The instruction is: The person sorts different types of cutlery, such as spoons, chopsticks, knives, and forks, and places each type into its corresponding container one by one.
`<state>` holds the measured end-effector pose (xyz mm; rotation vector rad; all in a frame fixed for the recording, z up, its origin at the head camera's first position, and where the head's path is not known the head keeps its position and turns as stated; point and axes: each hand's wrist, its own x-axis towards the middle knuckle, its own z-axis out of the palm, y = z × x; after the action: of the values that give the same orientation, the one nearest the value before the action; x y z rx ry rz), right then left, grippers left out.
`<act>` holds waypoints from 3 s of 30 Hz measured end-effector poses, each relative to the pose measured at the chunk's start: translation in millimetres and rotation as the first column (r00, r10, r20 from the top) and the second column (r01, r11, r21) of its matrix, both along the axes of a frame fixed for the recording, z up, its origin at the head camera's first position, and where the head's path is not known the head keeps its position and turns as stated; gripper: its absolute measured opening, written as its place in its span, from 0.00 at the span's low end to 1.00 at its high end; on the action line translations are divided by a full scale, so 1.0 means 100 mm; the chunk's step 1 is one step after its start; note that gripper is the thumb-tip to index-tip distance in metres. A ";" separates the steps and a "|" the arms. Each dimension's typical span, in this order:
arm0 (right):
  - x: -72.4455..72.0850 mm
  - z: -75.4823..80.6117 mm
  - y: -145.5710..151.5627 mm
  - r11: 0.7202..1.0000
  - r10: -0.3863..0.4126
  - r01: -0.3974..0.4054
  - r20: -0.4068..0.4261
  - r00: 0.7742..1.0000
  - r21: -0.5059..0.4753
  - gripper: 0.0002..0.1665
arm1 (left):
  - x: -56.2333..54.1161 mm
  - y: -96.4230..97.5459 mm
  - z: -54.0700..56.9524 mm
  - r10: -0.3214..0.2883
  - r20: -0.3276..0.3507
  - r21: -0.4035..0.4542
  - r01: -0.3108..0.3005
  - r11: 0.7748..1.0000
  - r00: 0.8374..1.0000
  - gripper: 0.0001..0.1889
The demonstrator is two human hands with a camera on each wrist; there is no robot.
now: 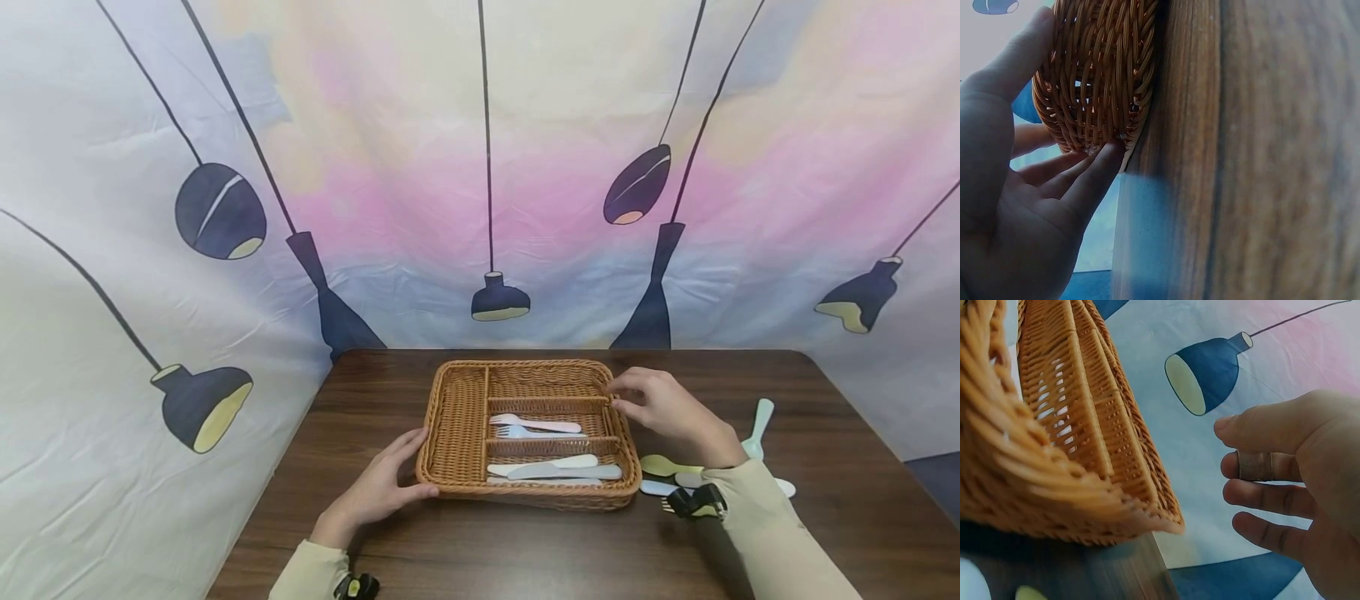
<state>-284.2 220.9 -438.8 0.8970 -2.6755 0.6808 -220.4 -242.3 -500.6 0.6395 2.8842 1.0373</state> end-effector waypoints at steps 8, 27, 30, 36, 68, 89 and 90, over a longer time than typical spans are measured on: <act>0.07 -0.05 0.15 0.999 -0.041 0.041 -0.013 0.999 0.001 0.12 | 0.00 -0.01 -0.02 0.003 0.002 -0.003 -0.003 1.000 1.000 0.52; 0.25 -0.13 0.50 0.995 -0.099 0.099 -0.006 0.995 0.015 0.12 | -0.01 0.00 -0.02 0.003 0.018 0.013 -0.003 1.000 1.000 0.52; 0.28 -0.16 0.56 0.994 -0.108 0.108 -0.004 0.994 0.022 0.12 | 0.00 0.00 -0.02 0.004 0.020 0.016 -0.004 1.000 1.000 0.52; 0.34 -0.23 0.65 0.993 -0.111 0.112 -0.041 0.993 0.032 0.13 | 0.00 -0.01 -0.01 0.004 0.016 0.018 -0.004 1.000 1.000 0.52; 0.77 -0.54 0.74 0.995 0.092 -0.093 0.026 0.995 0.022 0.17 | 0.00 -0.01 -0.02 0.006 0.032 0.027 -0.007 1.000 0.999 0.51; 0.87 -0.63 0.78 0.994 0.049 -0.065 0.181 0.982 0.082 0.21 | 0.01 -0.01 0.01 0.015 0.042 0.029 -0.016 0.999 0.999 0.51; 0.87 -0.63 0.78 0.994 0.050 -0.066 0.185 0.982 0.081 0.21 | 0.01 -0.01 0.01 0.012 0.038 0.028 -0.013 1.000 0.999 0.51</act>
<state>-197.7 298.8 -501.7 0.9832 -2.8703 0.6950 -219.3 -243.2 -499.3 0.5973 2.8497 1.0821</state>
